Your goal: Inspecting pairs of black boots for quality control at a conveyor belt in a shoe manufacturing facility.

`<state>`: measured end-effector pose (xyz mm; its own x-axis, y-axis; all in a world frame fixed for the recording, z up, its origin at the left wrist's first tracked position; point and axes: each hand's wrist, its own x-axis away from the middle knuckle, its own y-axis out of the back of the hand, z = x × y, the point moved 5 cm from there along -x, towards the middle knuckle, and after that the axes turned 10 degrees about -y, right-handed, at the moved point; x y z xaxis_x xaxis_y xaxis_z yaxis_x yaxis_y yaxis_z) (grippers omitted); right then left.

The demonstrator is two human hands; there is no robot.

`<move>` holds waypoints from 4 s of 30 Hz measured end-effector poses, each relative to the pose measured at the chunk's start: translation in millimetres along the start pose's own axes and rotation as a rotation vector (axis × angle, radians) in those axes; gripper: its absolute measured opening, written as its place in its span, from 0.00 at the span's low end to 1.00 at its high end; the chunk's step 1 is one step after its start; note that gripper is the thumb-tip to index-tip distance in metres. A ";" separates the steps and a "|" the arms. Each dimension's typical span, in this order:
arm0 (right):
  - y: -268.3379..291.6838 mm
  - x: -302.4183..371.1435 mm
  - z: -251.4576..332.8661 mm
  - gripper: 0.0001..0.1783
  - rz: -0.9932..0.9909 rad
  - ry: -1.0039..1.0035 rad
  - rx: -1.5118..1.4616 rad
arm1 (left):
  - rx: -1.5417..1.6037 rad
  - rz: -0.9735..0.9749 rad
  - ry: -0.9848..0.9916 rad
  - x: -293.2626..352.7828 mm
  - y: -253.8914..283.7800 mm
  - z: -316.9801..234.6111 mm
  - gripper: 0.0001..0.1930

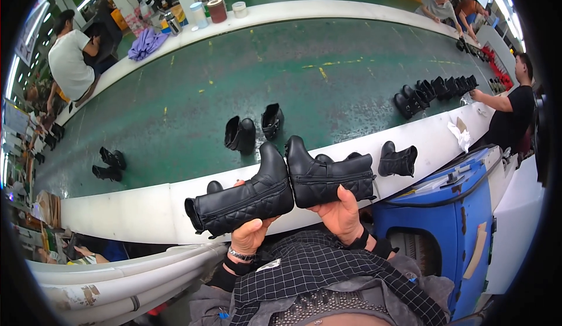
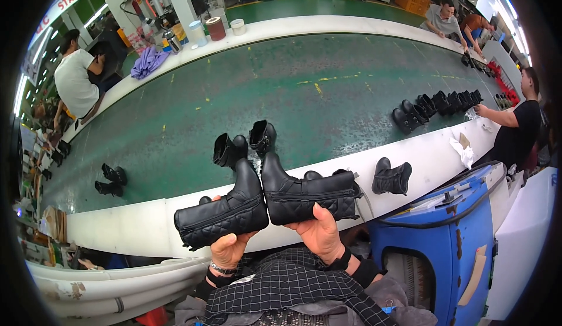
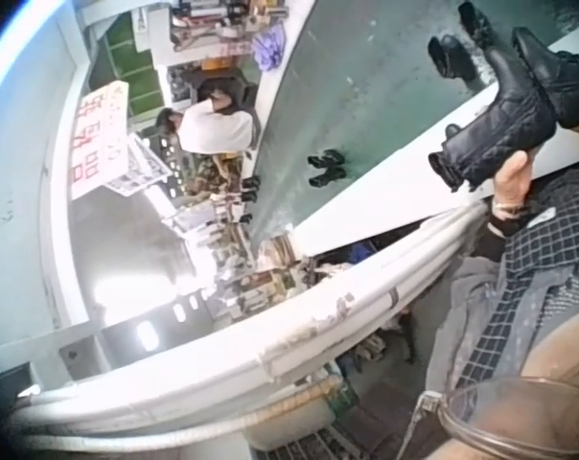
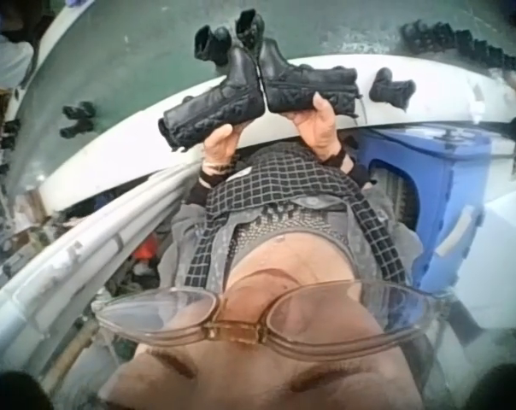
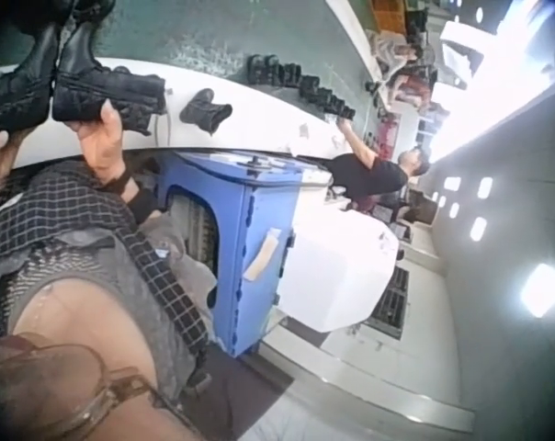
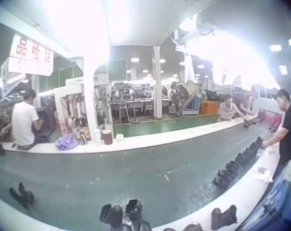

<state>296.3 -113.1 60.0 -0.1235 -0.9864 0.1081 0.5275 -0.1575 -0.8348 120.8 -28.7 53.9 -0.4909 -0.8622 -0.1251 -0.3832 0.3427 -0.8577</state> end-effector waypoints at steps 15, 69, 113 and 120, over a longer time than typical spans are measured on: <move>-3.5 -3.0 0.7 0.31 0.013 -0.003 -0.001 | 0.015 0.005 -0.036 -1.7 0.6 2.4 0.50; 49.0 -22.5 15.6 0.33 -0.120 -0.057 0.050 | 0.665 0.025 0.116 -39.2 25.8 19.2 0.39; 14.2 -104.3 55.2 0.09 -0.211 0.026 1.631 | -1.442 -0.112 -0.400 21.5 21.3 -51.7 0.12; 24.7 -176.6 89.7 0.07 -0.525 0.371 2.037 | -1.867 -0.447 -0.588 50.4 40.5 -85.2 0.14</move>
<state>406.5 53.1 68.7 -0.5074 -0.8332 -0.2198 0.3067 -0.4130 0.8576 13.9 -26.4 55.3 -0.0297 -0.8415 -0.5395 -0.7603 -0.3314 0.5586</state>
